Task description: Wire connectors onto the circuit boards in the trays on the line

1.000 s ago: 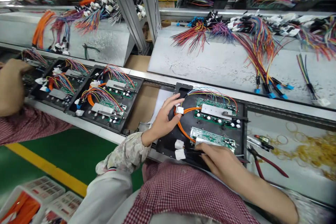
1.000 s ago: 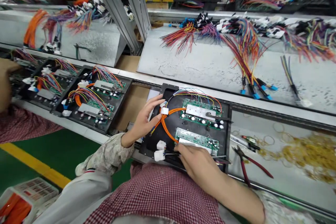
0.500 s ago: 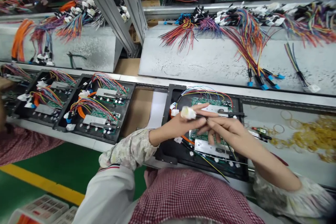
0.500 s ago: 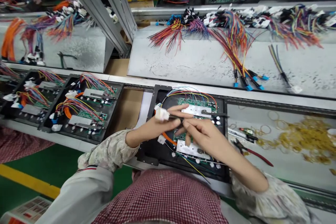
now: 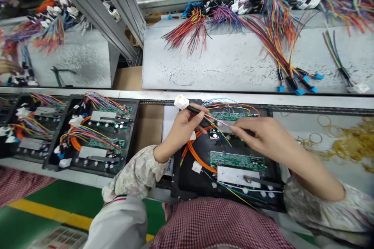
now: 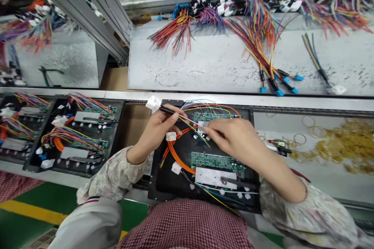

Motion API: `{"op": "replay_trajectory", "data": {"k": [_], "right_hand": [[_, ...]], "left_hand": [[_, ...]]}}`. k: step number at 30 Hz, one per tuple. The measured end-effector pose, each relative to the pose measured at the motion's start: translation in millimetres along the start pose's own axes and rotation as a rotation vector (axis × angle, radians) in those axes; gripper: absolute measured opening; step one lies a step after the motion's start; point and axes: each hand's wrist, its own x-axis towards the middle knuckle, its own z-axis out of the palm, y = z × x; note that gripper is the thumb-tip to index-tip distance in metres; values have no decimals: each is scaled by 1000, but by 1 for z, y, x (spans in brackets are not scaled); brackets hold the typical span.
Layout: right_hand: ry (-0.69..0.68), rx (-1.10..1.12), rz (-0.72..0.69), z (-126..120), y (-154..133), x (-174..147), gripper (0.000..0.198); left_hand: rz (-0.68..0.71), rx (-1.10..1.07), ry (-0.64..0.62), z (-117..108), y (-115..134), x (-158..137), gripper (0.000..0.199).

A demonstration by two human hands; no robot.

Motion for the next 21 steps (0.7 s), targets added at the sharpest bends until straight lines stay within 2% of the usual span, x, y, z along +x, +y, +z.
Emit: {"op": "replay_trajectory", "data": {"k": [2, 3, 6, 8, 11, 14, 21], "right_hand": [[-34, -25, -47, -1, 4, 2, 47], [4, -71, -27, -2, 7, 2, 48], [280, -227, 160, 0, 16, -2, 46], [392, -228, 230, 6, 22, -6, 37], [381, -171, 190, 20, 29, -9, 30], [367, -185, 189, 32, 34, -7, 30], [340, -157, 227, 37, 38, -2, 30]], "left_hand": [[-22, 3, 0, -2, -1, 2, 21], [-28, 3, 6, -4, -2, 3, 21], [-44, -29, 15, -8, -3, 4, 22], [-81, -81, -14, -11, -4, 4, 25], [-158, -151, -78, -16, -4, 4, 32], [-174, -149, -85, -18, -3, 4, 32], [-167, -117, -79, -19, -4, 4, 39]]}}
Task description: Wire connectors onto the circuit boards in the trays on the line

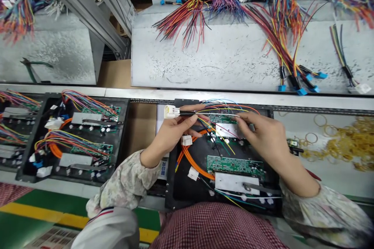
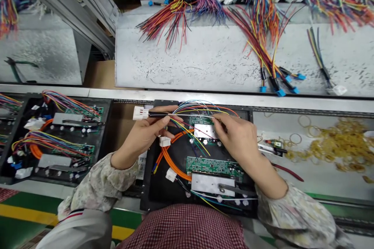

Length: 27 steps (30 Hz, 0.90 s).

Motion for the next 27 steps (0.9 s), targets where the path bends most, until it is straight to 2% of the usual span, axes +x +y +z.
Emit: {"op": "replay_trajectory", "data": {"k": [6, 12, 27], "right_hand": [[-6, -6, -4, 0, 0, 1, 28], [44, -4, -18, 2, 0, 3, 26], [51, -58, -81, 2, 2, 3, 28]], "left_hand": [[19, 4, 14, -2, -2, 0, 39], [22, 7, 33, -1, 1, 0, 38], [48, 26, 10, -1, 3, -1, 39]]}}
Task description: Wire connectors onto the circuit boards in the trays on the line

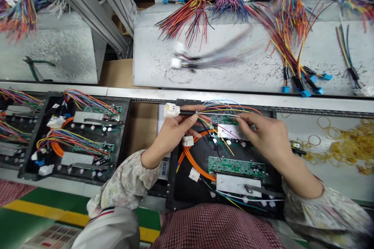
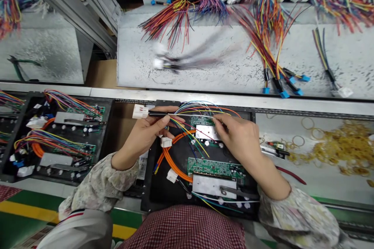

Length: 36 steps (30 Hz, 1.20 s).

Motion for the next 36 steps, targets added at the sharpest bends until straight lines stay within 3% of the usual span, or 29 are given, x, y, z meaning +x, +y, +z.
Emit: {"op": "replay_trajectory", "data": {"k": [24, 32, 36], "right_hand": [[10, 8, -42, 1, 3, -2, 24], [-54, 25, -17, 2, 2, 1, 27], [23, -27, 25, -11, -11, 0, 29]], "left_hand": [[-18, 37, 11, -1, 1, -1, 42], [-25, 45, 18, 0, 2, -1, 40], [-36, 78, 56, 0, 3, -3, 34]]}}
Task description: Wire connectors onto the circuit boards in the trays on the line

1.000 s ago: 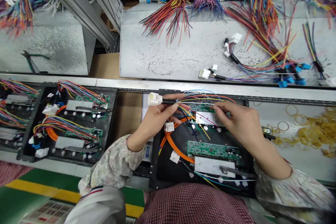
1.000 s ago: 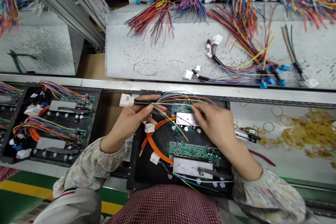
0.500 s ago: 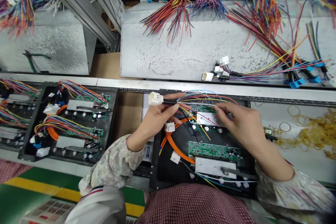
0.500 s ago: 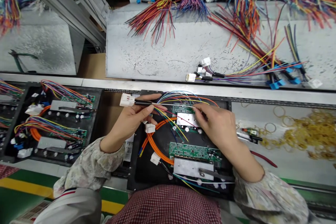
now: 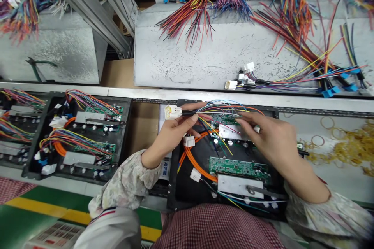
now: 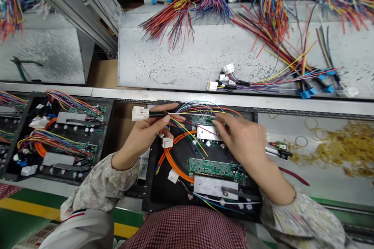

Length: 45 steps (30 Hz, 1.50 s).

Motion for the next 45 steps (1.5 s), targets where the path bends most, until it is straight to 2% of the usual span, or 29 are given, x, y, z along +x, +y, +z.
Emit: {"op": "replay_trajectory", "data": {"k": [2, 6, 10, 14, 23, 25, 29, 33, 37, 42, 45], "right_hand": [[26, 10, -33, -9, -10, -1, 29], [-81, 38, -178, -12, -25, 3, 26], [-96, 96, -184, 5, -23, 14, 27], [-238, 62, -228, 20, -18, 23, 30], [-311, 55, -239, 26, -18, 28, 30], [-300, 52, -240, 22, -20, 27, 32], [-153, 96, -174, 3, -26, 18, 32], [-219, 95, -213, -9, -29, 9, 32], [-93, 97, -134, 3, -23, 15, 29], [-210, 38, -174, 22, -18, 23, 34], [-217, 35, -173, 24, -19, 23, 36]], "left_hand": [[17, -12, -1, 0, 0, 1, 33], [51, -55, 18, 0, 1, 2, 29], [39, -46, 56, -2, 2, 2, 27], [19, -37, 63, -3, 1, 3, 32], [19, -20, 63, -3, 0, 3, 31], [16, -9, 72, -4, 0, 3, 32], [30, -13, 72, -4, -1, 4, 32], [51, -57, 55, -3, -1, 5, 28], [36, -65, 43, -2, 1, 4, 26], [33, -12, 49, -4, 1, 3, 26], [31, -4, 53, -5, 0, 4, 27]]}}
